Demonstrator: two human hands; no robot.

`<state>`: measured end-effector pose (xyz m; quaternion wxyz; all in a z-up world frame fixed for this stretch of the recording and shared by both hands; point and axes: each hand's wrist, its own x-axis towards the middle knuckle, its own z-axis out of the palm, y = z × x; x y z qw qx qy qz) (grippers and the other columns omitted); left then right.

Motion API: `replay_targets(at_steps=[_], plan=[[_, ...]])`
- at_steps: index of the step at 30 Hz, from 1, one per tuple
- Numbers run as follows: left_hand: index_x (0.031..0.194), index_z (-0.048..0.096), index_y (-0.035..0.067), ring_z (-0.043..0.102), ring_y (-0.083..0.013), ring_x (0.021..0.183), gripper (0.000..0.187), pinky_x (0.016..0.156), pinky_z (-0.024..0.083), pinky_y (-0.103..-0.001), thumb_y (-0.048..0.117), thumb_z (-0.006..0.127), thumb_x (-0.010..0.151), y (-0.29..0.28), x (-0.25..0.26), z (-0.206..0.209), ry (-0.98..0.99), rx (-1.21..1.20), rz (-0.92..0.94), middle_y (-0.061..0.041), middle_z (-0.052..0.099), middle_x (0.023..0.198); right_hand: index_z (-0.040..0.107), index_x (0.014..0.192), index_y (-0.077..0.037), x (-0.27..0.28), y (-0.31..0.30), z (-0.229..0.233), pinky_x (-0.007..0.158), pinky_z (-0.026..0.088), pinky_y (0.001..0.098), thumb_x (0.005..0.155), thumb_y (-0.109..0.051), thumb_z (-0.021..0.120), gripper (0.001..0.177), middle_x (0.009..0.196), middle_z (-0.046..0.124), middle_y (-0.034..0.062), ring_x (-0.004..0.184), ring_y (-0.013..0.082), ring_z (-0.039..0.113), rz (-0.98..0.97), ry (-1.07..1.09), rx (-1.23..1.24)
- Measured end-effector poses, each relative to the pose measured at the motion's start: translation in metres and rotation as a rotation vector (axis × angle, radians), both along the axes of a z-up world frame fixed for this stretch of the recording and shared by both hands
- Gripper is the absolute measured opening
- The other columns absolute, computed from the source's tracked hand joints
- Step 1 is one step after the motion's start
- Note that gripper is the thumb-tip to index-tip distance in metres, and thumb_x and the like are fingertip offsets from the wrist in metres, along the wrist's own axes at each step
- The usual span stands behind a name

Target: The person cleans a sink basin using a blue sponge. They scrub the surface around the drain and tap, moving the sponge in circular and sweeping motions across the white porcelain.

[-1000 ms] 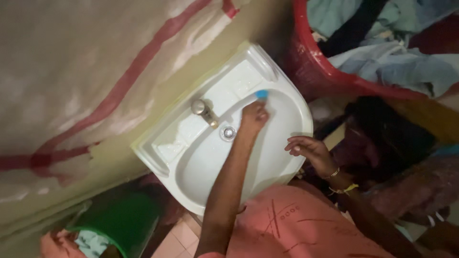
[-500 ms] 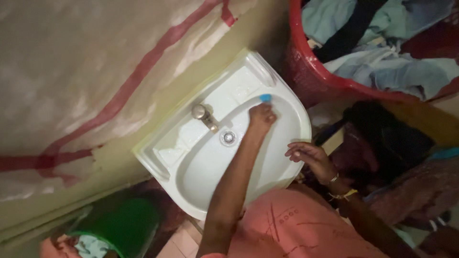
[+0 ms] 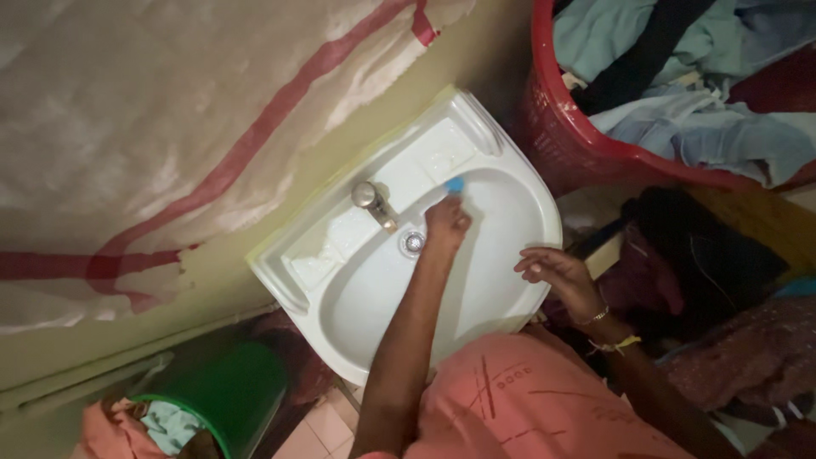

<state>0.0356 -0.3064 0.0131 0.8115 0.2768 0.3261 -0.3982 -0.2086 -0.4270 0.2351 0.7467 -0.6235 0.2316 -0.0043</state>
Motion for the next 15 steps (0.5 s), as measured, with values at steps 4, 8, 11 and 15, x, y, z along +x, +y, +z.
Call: replay_targets(at_steps=[4,8,11,15], plan=[[0.079,0.051,0.013,0.036,-0.0115,0.050,0.021,0.043,0.032,-0.025,0.011,0.052,0.100,0.113,-0.015,-0.020,0.099,-0.818,0.198,0.003,0.041,0.063,0.064,0.128,0.002,-0.002,-0.003,0.002,0.089,0.057,0.0333,0.097,-0.014,0.063,0.035,0.107,0.076,0.0119,0.096,0.0178,0.071,-0.058,0.018,0.034],[0.085,0.053,0.012,0.035,-0.0077,0.047,0.022,0.043,0.032,-0.022,0.005,0.048,0.105,0.215,-0.038,-0.009,-0.021,-0.046,0.287,0.006,0.036,0.060,0.065,0.128,0.003,-0.011,-0.004,-0.001,0.088,0.057,0.0334,0.099,-0.014,0.063,0.034,0.108,0.076,0.0132,0.094,0.0189,0.070,-0.061,0.027,0.048],[0.085,0.051,0.013,0.037,-0.0086,0.050,0.020,0.043,0.033,-0.025,0.014,0.045,0.104,0.235,-0.034,0.002,0.127,-0.551,0.305,0.005,0.039,0.062,0.065,0.128,0.003,-0.009,0.001,-0.005,0.087,0.057,0.0337,0.098,-0.014,0.063,0.035,0.108,0.076,0.0128,0.094,0.0190,0.070,-0.035,0.064,0.047],[0.094,0.057,0.004,0.036,-0.0106,0.049,0.012,0.041,0.031,-0.023,0.012,0.051,0.101,0.114,-0.022,0.011,-0.039,0.144,0.040,0.000,0.046,0.067,0.066,0.129,0.004,0.009,0.014,-0.004,0.085,0.056,0.0347,0.099,-0.016,0.064,0.036,0.109,0.076,0.0125,0.094,0.0195,0.069,0.079,0.027,0.050]])
